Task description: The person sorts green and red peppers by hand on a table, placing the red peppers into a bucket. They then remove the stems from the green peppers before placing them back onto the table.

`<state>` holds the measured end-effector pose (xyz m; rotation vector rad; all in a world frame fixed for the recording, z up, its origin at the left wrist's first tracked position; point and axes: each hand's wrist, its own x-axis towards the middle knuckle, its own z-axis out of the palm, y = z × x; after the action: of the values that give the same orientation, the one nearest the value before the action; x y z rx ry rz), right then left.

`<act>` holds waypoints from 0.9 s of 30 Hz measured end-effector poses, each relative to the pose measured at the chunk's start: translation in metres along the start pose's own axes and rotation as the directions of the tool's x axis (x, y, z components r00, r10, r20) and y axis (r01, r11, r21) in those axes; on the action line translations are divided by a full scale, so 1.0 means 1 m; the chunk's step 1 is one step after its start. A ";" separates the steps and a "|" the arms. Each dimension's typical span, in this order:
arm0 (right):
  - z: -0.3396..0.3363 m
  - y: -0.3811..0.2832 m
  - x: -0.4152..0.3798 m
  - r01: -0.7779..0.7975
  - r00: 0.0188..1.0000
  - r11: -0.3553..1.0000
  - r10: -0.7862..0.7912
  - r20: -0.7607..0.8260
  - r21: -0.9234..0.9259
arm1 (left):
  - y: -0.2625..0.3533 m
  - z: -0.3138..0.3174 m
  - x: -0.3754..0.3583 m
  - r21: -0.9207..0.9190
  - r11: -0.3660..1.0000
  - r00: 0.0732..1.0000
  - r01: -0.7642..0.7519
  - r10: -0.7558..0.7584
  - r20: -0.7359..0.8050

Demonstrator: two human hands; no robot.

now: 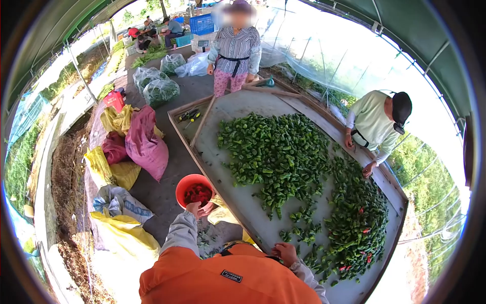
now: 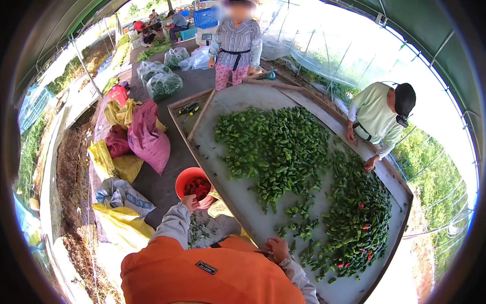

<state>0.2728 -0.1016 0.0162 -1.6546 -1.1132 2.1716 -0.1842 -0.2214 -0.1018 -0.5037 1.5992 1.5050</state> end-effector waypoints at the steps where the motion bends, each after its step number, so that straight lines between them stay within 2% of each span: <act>1: -0.001 0.001 0.000 0.006 1.000 1.000 -0.006 -0.003 0.003 | -0.008 0.002 -0.003 0.018 1.000 1.000 0.016 -0.016 0.001; 8: -0.005 0.004 0.001 0.011 0.999 0.999 -0.010 -0.040 0.031 | -0.038 0.007 0.000 0.124 0.983 0.990 0.136 -0.138 0.005; 27: -0.006 0.001 -0.004 0.012 0.998 0.996 -0.007 -0.060 0.091 | -0.047 0.023 0.003 0.181 0.977 0.991 0.116 -0.125 0.039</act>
<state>0.2805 -0.1021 0.0178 -1.6600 -0.9882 2.1191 -0.1419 -0.2077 -0.1302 -0.4494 1.6167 1.2613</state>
